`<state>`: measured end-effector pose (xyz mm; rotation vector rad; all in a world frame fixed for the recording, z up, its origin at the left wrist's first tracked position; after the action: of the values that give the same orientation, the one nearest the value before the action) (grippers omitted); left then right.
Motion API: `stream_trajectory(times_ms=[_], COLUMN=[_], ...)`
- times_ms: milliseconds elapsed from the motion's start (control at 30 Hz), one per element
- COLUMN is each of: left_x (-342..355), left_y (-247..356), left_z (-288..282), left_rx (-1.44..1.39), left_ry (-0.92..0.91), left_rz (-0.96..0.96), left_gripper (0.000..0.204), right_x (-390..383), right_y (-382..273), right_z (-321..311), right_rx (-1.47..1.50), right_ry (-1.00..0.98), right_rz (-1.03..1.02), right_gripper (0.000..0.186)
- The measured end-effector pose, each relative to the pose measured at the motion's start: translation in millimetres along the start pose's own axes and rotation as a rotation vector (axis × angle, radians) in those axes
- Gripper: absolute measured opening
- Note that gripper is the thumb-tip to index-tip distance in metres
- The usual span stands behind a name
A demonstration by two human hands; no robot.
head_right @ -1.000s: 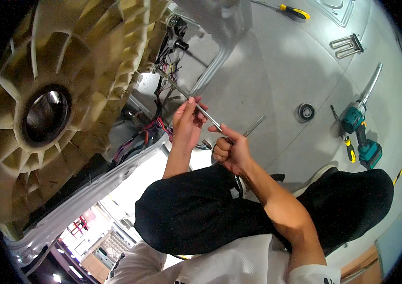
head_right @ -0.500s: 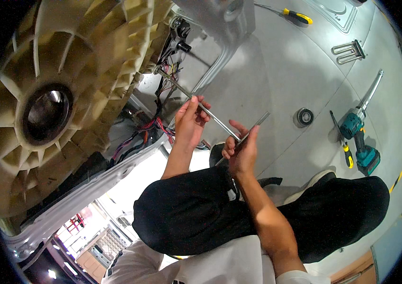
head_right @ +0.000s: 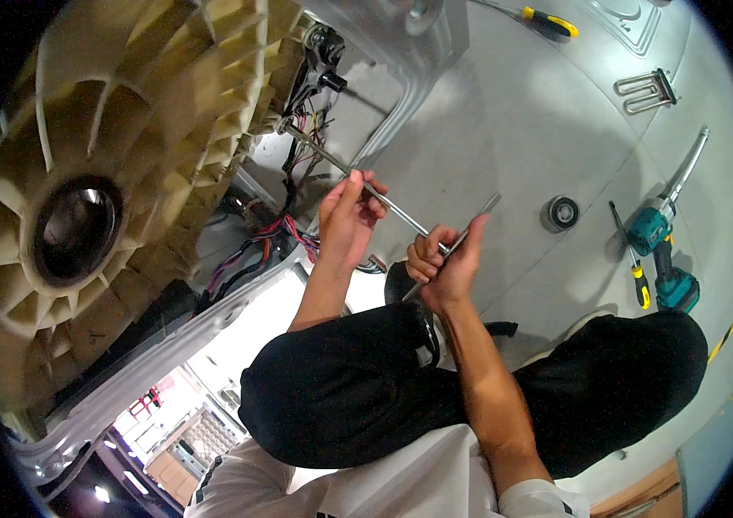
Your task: The person uses a T-handle socket wrench to rotate a component inside the drum assembly of an appliance, while kneeling on the floor.
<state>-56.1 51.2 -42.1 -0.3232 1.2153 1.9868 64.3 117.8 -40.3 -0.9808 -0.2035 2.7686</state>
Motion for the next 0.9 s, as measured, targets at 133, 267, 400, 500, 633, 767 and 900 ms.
stream_trajectory(times_ms=[133,267,400,500,633,767,900], left_x=[0.8,-1.6,-6.1,-4.3,-7.5,-6.6,-6.9], left_y=[-2.5,-5.9,-3.8,-0.3,0.9,1.1,1.4], left_z=[-2.7,-6.1,-7.8,-7.9,-10.4,-4.8,-10.7], left_rx=[-0.043,-0.044,0.008,0.084,0.144,0.099,0.057], left_ry=[-0.027,-0.003,0.033,0.000,0.012,0.019,0.028], left_rz=[-0.017,-0.062,-0.085,-0.046,-0.020,0.006,0.026], left_gripper=[0.025,0.028,0.031,0.031,0.031,0.030,0.029], right_x=[-1.7,-8.5,-9.4,-8.0,-13.8,-20.2,-61.1], right_y=[2.3,14.2,26.5,27.1,24.7,-17.9,-62.2], right_z=[3.7,4.9,4.3,6.6,8.0,-41.6,14.7], right_rx=[0.035,0.171,0.360,0.427,0.211,-0.539,-1.852], right_ry=[0.004,0.042,-0.048,-0.129,-0.003,0.420,0.308], right_rz=[0.030,0.091,0.157,0.162,0.111,-0.268,-1.043], right_gripper=[0.070,0.069,0.069,0.069,0.067,0.047,0.046])
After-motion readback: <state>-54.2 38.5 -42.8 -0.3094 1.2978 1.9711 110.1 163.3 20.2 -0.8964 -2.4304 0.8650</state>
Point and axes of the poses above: each hand's wrist, its own x-axis towards the middle knuckle, its own z-axis out of the palm, y = z × x, the point moved 7 cm from there along x, towards the middle knuckle, and after that the axes turned 6 degrees about -x, right-handed, at the moved point
